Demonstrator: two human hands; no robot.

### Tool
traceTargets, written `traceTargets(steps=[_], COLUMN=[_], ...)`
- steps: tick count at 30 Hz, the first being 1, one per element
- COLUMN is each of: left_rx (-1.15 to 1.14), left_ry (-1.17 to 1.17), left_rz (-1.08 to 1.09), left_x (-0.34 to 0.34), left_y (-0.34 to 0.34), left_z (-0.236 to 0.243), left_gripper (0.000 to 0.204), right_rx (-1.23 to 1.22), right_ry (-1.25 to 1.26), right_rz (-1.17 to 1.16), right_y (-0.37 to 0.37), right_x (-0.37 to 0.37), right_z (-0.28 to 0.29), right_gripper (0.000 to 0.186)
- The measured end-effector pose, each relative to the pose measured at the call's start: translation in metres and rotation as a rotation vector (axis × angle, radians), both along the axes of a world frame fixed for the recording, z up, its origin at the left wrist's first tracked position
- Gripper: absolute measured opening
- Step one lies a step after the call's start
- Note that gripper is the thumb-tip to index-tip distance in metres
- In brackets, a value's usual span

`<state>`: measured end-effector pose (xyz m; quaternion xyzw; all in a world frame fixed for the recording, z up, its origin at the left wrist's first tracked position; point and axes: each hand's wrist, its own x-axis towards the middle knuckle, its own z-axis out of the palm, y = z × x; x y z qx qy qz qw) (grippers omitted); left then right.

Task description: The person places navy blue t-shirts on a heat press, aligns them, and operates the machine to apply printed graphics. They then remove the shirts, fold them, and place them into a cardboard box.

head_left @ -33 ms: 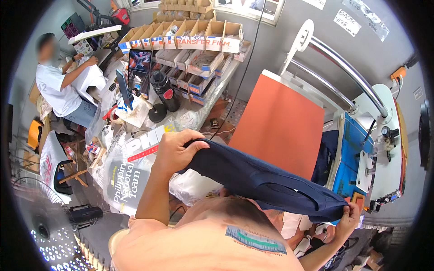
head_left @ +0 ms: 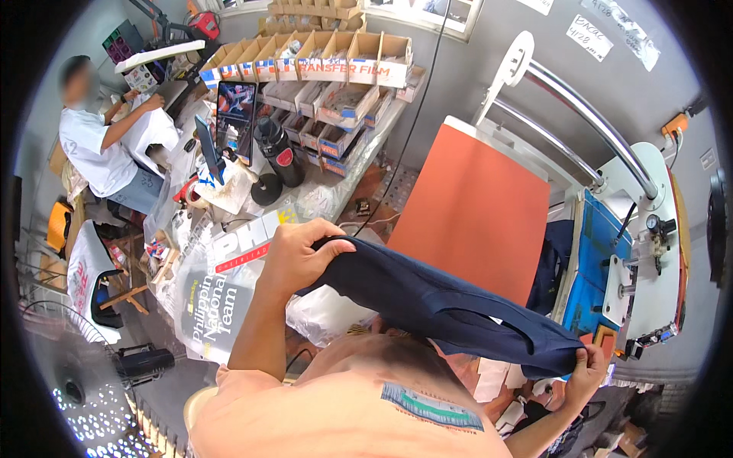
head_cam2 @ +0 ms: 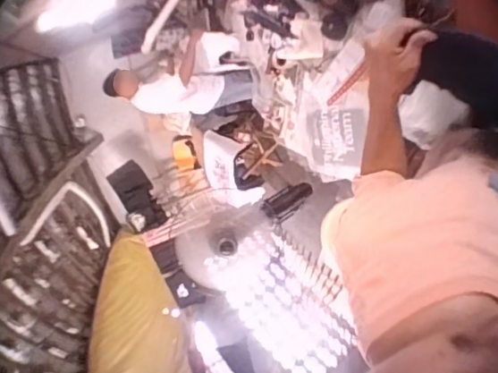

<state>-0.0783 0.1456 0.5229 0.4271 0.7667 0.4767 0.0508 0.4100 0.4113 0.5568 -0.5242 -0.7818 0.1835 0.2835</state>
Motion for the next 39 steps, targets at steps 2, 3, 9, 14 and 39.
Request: traceTargets(steps=[2, 3, 9, 14, 39], left_rx=[-0.19, -0.197, -0.196, 0.14, -0.117], left_ry=[-0.054, -0.137, -0.342, -0.454, -0.373], left_rz=[-0.046, -0.095, -0.331, -0.343, 0.303], left_x=[-0.008, -0.009, -0.038, -0.063, -0.194], left_y=[-0.009, -0.011, -0.006, 0.006, 0.487], left_z=[-0.011, -0.018, -0.038, -0.018, -0.158], left_gripper=[0.018, 0.019, 0.008, 0.014, 0.019], right_rx=[-0.124, -0.186, -0.444, -0.079, -0.242], right_ry=[-0.029, -0.045, -0.002, 0.048, 0.258], right_rz=[-0.057, -0.088, -0.059, -0.05, -0.301], right_y=[-0.005, -0.009, -0.017, 0.033, 0.483], right_x=[0.001, 0.006, 0.021, -0.004, -0.245], right_z=[-0.011, -0.017, -0.047, 0.007, -0.198], right_gripper=[0.019, 0.019, 0.012, 0.013, 0.02])
